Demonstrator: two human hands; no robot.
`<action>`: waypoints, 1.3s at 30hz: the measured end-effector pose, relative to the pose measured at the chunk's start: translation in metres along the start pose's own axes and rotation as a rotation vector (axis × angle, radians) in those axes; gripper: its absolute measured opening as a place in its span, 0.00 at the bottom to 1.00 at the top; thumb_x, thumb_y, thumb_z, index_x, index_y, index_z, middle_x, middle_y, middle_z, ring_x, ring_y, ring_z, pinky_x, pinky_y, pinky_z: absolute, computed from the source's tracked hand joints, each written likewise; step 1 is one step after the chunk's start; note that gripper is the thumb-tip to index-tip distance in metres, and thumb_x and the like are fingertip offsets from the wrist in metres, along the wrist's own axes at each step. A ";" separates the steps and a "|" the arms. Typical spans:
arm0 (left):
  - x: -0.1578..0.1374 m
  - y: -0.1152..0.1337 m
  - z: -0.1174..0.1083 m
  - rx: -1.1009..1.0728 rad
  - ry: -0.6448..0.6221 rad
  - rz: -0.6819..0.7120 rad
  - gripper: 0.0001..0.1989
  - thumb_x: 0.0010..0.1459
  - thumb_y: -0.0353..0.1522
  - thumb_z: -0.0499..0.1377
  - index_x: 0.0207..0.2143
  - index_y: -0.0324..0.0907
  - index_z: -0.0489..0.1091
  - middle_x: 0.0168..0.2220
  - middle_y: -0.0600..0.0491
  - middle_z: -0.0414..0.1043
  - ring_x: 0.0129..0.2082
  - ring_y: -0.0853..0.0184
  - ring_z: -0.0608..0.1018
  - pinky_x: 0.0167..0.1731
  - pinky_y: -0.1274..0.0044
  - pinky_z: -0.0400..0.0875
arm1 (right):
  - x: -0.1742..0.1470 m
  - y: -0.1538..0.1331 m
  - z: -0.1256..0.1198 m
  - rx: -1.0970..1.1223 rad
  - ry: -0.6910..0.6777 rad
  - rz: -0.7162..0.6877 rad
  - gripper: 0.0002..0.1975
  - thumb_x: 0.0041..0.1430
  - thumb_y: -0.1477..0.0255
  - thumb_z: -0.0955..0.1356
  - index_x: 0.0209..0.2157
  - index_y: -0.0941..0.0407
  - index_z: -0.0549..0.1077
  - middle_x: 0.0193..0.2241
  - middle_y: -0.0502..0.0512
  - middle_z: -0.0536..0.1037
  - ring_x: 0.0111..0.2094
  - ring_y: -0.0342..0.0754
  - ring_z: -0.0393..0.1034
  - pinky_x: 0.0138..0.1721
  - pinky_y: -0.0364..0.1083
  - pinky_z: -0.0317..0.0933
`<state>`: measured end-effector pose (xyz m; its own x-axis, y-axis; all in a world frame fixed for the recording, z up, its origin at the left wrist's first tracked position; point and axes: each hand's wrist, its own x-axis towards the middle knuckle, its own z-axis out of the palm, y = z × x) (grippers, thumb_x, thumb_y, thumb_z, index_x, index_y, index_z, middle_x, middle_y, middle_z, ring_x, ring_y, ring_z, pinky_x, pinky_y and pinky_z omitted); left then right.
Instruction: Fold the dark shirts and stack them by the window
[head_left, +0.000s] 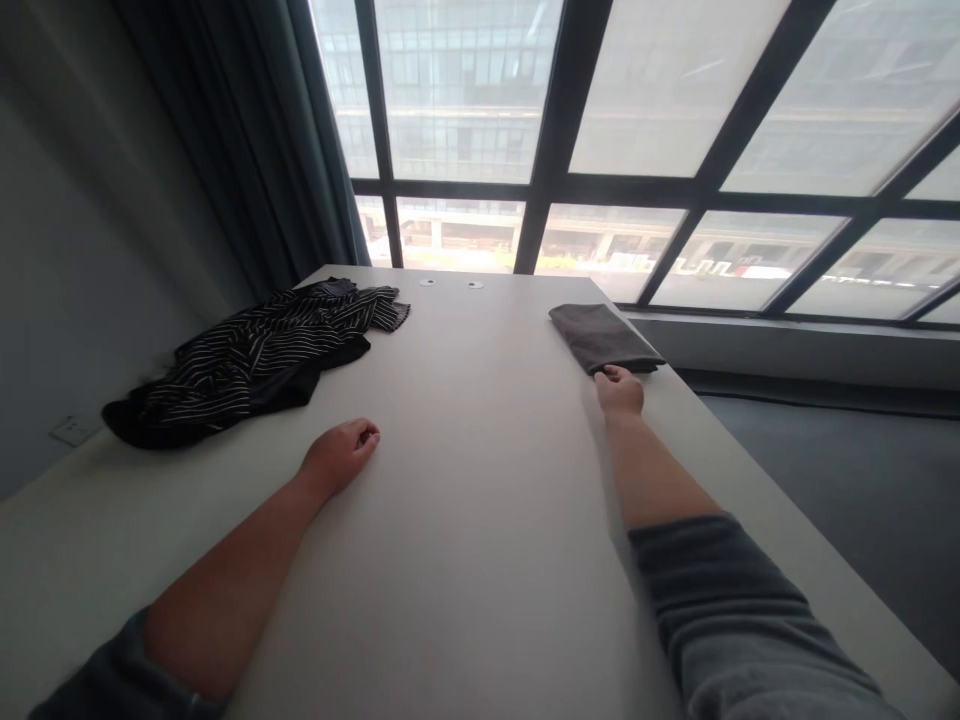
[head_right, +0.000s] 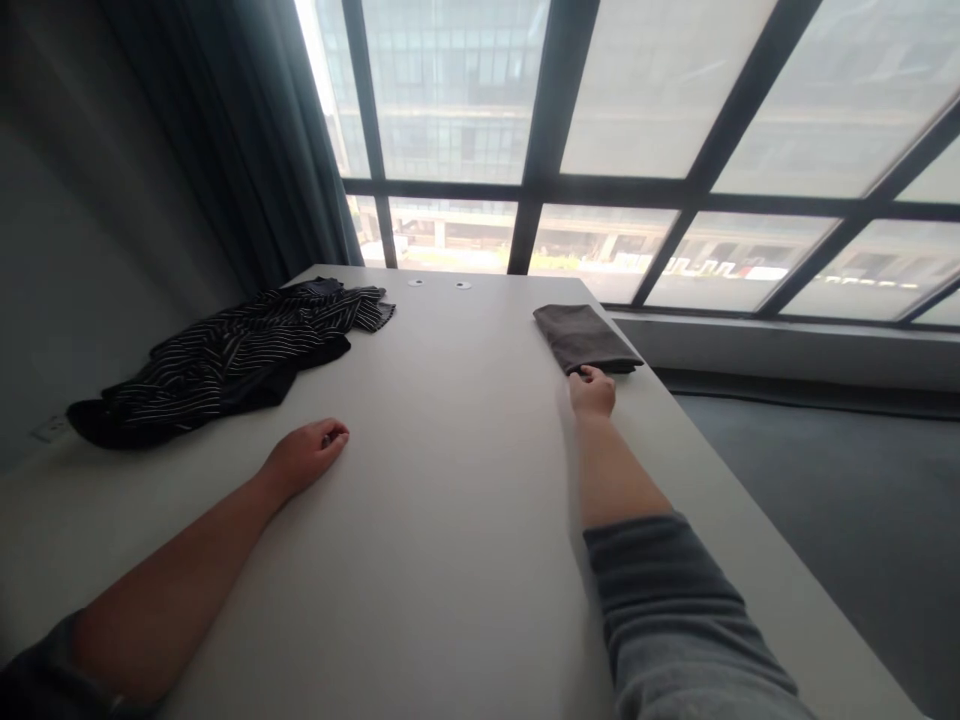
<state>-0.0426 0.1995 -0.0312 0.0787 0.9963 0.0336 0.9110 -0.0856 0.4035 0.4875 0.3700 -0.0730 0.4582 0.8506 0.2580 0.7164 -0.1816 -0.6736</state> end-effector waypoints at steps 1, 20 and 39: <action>0.002 -0.002 -0.001 0.021 0.008 0.038 0.14 0.66 0.39 0.52 0.41 0.45 0.76 0.40 0.49 0.79 0.42 0.58 0.78 0.43 0.70 0.69 | -0.012 -0.003 0.001 -0.018 -0.039 -0.014 0.27 0.59 0.65 0.67 0.55 0.65 0.79 0.40 0.65 0.81 0.43 0.55 0.74 0.51 0.52 0.68; -0.002 -0.149 -0.158 0.207 0.250 -0.608 0.21 0.64 0.40 0.60 0.51 0.32 0.75 0.51 0.32 0.76 0.52 0.44 0.77 0.50 0.58 0.69 | -0.182 -0.034 -0.047 -0.078 -0.640 -0.683 0.25 0.65 0.59 0.66 0.59 0.51 0.79 0.63 0.64 0.72 0.64 0.62 0.68 0.67 0.61 0.62; -0.083 0.145 -0.041 -0.392 -0.282 0.483 0.26 0.63 0.43 0.65 0.62 0.47 0.74 0.59 0.49 0.78 0.56 0.55 0.80 0.56 0.69 0.74 | -0.258 -0.116 -0.110 0.305 -0.484 -0.979 0.33 0.64 0.59 0.74 0.67 0.51 0.67 0.62 0.67 0.69 0.64 0.61 0.66 0.64 0.60 0.66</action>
<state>0.0663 0.1039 0.0625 0.5903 0.8037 0.0751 0.5377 -0.4608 0.7061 0.3444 0.1170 0.0149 -0.5283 0.6739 0.5165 0.4661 0.7386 -0.4870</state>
